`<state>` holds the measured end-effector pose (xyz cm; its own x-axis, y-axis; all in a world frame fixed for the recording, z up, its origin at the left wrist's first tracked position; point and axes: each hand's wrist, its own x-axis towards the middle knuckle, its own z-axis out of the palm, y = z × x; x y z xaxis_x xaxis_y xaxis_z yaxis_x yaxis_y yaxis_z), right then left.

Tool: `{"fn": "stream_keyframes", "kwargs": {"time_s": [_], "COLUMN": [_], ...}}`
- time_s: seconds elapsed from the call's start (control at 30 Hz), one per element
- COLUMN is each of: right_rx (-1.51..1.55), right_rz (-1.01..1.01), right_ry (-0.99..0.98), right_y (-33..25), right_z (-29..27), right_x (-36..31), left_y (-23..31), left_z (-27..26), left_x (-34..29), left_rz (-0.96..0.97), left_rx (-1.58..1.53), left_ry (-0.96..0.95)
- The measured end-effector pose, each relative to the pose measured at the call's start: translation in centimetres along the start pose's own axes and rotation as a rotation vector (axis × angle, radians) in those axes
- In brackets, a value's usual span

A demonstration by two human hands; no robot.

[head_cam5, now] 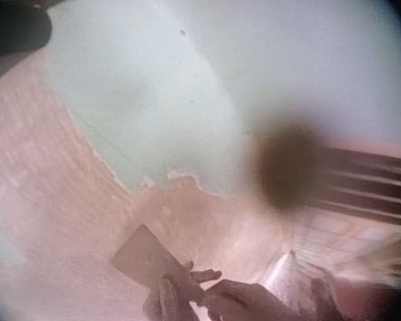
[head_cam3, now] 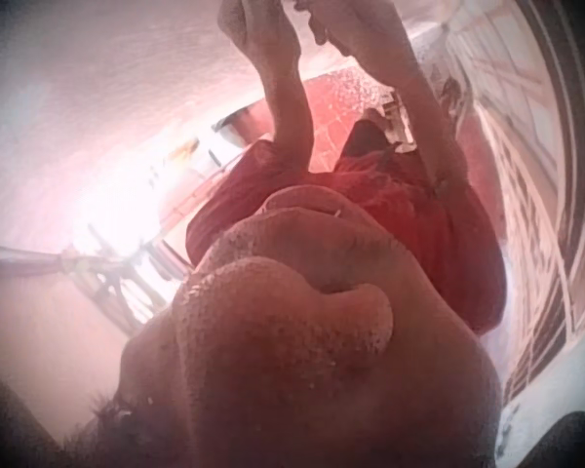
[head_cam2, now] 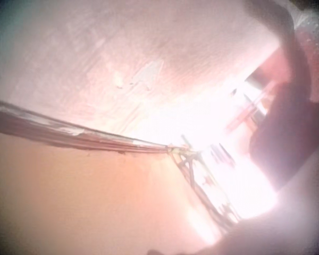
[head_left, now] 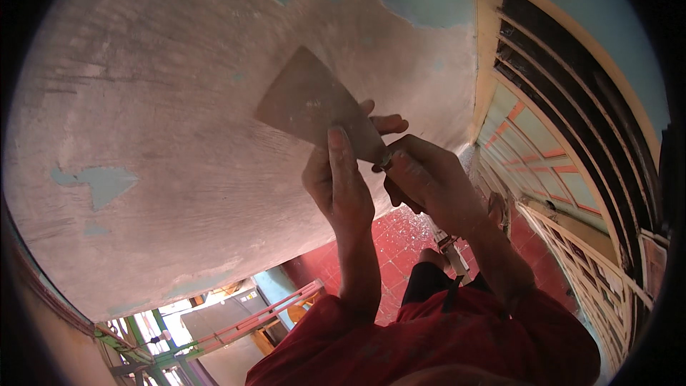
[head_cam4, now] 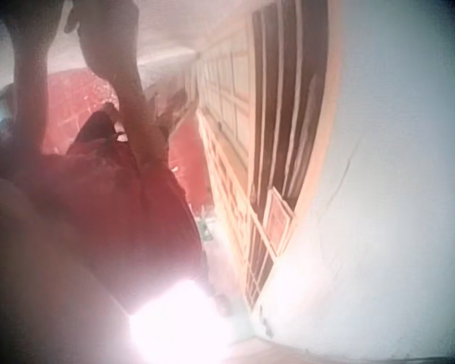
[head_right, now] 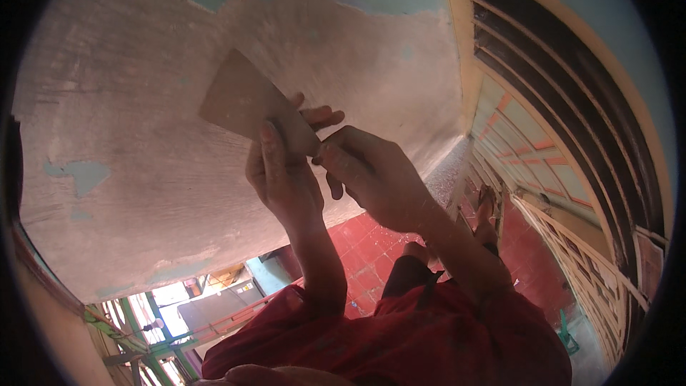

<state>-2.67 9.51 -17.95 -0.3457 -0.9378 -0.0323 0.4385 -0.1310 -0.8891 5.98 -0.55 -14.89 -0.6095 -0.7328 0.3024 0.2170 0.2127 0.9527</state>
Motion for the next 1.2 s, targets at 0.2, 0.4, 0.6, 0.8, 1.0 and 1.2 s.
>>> {"fn": "stream_keyframes", "kwargs": {"time_s": [0.2, 0.4, 0.6, 0.8, 1.0, 1.2], "right_rx": [0.197, 0.109, 0.098, 0.05, -0.054, 0.009], "right_rz": [0.092, 0.018, 0.011, 0.035, -0.08, -0.086], "right_ry": [-0.142, -0.093, -0.134, -0.115, 0.067, -0.091], "right_y": [-2.5, -2.0, -1.9, -2.8, -4.7, -3.3], "right_z": [-1.7, -1.5, -2.1, -2.6, -0.7, -2.4], "right_x": [1.5, 2.2, 2.7, 2.7, 2.1, 3.5], "left_y": [0.4, 0.4, 0.5, 0.2, 0.5, 0.2], "left_z": [2.9, 4.5, 5.3, 6.2, 6.7, 5.9], "left_x": [2.2, 3.3, 3.7, 4.3, 4.9, 5.0], "left_rz": [0.038, -0.02, 0.003, 0.042, 0.06, 0.101], "left_rx": [0.064, 0.127, 0.063, 0.091, 0.065, 0.149], "left_ry": [0.212, 0.353, 0.432, 0.469, 0.534, 0.491]}}
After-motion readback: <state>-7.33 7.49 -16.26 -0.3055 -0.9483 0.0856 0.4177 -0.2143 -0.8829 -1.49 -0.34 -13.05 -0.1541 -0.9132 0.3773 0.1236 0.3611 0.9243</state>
